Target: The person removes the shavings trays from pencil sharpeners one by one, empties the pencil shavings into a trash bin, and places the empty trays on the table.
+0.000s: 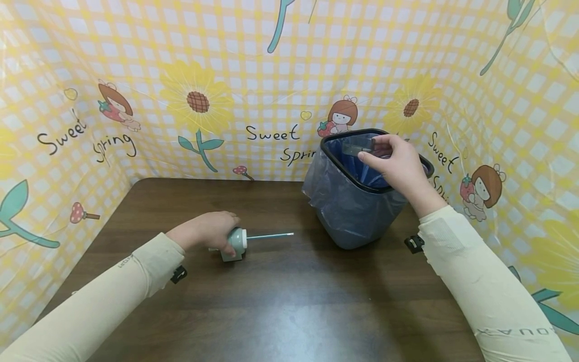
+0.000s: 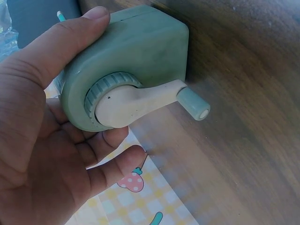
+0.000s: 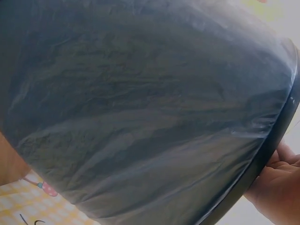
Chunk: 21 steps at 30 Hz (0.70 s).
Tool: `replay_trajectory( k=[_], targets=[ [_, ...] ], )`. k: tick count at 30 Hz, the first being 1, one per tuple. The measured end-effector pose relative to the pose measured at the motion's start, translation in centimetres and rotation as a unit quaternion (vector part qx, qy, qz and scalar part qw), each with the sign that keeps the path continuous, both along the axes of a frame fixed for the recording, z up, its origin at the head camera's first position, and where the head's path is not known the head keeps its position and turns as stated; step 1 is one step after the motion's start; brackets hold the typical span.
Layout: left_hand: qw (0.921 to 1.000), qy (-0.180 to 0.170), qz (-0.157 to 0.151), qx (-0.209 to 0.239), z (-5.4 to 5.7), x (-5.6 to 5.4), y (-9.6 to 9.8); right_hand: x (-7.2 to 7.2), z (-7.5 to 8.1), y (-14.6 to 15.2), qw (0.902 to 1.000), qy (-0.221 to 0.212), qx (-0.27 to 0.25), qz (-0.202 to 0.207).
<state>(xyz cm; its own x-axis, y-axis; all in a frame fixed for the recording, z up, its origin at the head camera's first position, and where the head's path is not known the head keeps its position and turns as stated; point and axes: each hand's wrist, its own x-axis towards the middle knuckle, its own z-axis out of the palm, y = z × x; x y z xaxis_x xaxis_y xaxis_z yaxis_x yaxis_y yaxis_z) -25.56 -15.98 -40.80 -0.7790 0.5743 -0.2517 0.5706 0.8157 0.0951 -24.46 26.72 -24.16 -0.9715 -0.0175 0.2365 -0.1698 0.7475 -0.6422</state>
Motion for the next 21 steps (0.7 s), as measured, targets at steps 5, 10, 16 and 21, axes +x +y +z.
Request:
replay_trajectory(
  k=[5,10,16,21],
  targets=[
    [1.0000,0.004,0.003,0.004,0.0,0.2,0.0,0.1,0.1,-0.4,0.9999,0.002,-0.011,0.008],
    [1.0000,0.007,0.002,0.007,-0.2,0.1,0.0,0.2,0.2,-0.9,0.9997,0.000,-0.014,0.018],
    [1.0000,0.008,0.003,0.005,-0.2,0.0,0.0,0.3,0.3,-1.2,0.9995,0.002,-0.016,0.027],
    [0.9999,0.009,0.001,0.004,-0.2,0.1,0.0,0.3,0.4,-1.7,0.9993,0.002,-0.016,0.035]
  ],
)
